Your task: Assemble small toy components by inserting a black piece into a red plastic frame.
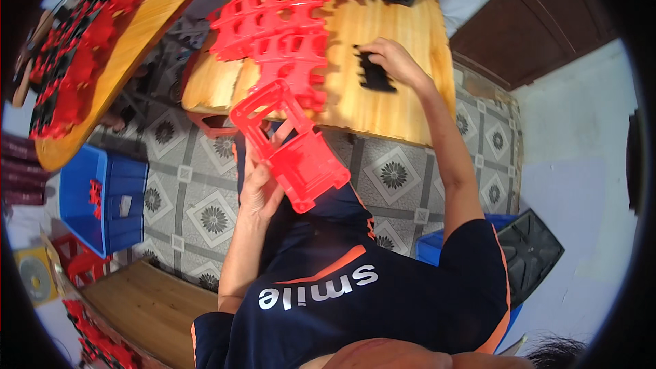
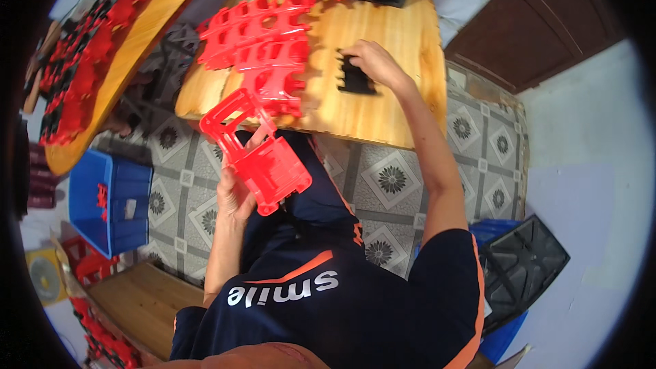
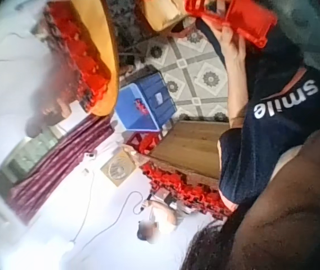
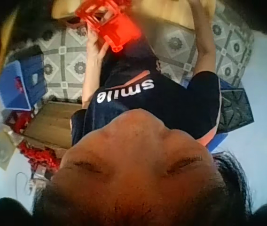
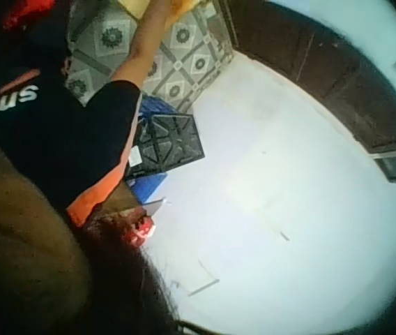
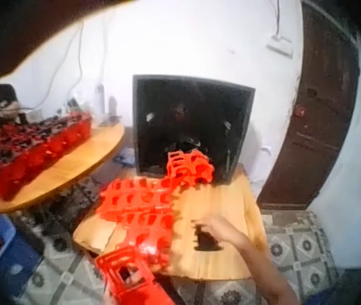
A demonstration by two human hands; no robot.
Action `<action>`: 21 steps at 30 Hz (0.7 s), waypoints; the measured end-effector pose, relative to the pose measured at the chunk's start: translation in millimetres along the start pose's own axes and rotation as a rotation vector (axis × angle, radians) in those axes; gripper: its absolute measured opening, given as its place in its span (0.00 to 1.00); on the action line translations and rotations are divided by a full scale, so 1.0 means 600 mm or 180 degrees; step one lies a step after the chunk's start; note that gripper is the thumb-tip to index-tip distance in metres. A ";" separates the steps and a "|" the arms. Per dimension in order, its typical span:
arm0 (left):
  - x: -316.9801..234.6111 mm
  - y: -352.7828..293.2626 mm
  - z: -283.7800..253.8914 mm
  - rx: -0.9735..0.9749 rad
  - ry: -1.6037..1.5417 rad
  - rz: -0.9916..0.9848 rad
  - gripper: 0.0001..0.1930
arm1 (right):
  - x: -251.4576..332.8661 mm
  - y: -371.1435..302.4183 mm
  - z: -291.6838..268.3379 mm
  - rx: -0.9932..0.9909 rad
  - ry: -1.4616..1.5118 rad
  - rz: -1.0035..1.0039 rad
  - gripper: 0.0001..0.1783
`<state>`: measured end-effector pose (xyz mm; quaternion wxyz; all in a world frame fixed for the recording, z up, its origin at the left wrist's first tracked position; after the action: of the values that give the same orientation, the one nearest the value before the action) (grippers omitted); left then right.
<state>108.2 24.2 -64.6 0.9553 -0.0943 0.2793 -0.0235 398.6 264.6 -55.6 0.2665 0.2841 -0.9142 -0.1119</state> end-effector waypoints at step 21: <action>-0.081 -0.018 -0.026 -0.0426 0.0218 0.1279 0.68 | 0.454 -0.106 0.053 -0.1512 0.0917 -0.0462 0.18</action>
<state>58.7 15.8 -49.5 0.9223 -0.0991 0.3257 0.1828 220.8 57.1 10.8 0.4440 0.2913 -0.7924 -0.3001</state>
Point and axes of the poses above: each hand's wrist, its own y-axis towards the middle knuckle, its own z-axis out of the palm, x = y × z, the point moved 1 cm from there along y, towards the middle knuckle, and after that the axes turned 13 degrees about -x, right-handed, at the moved point
